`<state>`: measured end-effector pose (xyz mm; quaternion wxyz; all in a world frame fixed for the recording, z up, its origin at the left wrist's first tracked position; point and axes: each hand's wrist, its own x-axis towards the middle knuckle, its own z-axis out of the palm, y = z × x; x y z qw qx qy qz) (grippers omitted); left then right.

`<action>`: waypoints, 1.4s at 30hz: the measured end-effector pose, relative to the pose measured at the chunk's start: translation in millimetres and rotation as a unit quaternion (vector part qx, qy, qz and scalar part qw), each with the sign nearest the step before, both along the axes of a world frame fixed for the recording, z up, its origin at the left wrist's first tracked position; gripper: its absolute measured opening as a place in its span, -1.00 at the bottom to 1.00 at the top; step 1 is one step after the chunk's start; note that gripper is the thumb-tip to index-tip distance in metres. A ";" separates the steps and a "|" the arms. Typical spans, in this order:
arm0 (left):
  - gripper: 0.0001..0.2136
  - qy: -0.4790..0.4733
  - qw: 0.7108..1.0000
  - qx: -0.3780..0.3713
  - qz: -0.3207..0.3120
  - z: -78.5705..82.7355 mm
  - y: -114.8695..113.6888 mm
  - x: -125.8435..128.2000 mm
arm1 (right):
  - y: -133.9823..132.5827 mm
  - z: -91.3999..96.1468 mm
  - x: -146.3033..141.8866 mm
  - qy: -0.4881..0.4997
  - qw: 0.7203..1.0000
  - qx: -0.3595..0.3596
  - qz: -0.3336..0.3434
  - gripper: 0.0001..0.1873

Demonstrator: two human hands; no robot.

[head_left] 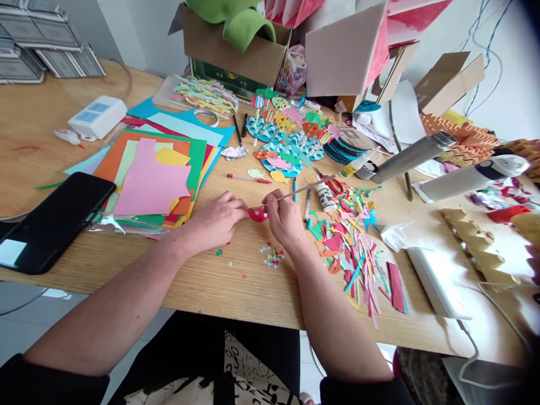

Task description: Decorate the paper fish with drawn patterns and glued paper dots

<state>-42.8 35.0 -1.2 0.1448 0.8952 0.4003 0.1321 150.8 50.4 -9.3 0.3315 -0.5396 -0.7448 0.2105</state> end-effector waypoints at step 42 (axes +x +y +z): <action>-0.55 -0.004 1.000 0.009 -0.002 2.5 -1.0 0.5 | 3.1 -4.5 3.6 0.092 0.995 -0.009 -0.036 -0.50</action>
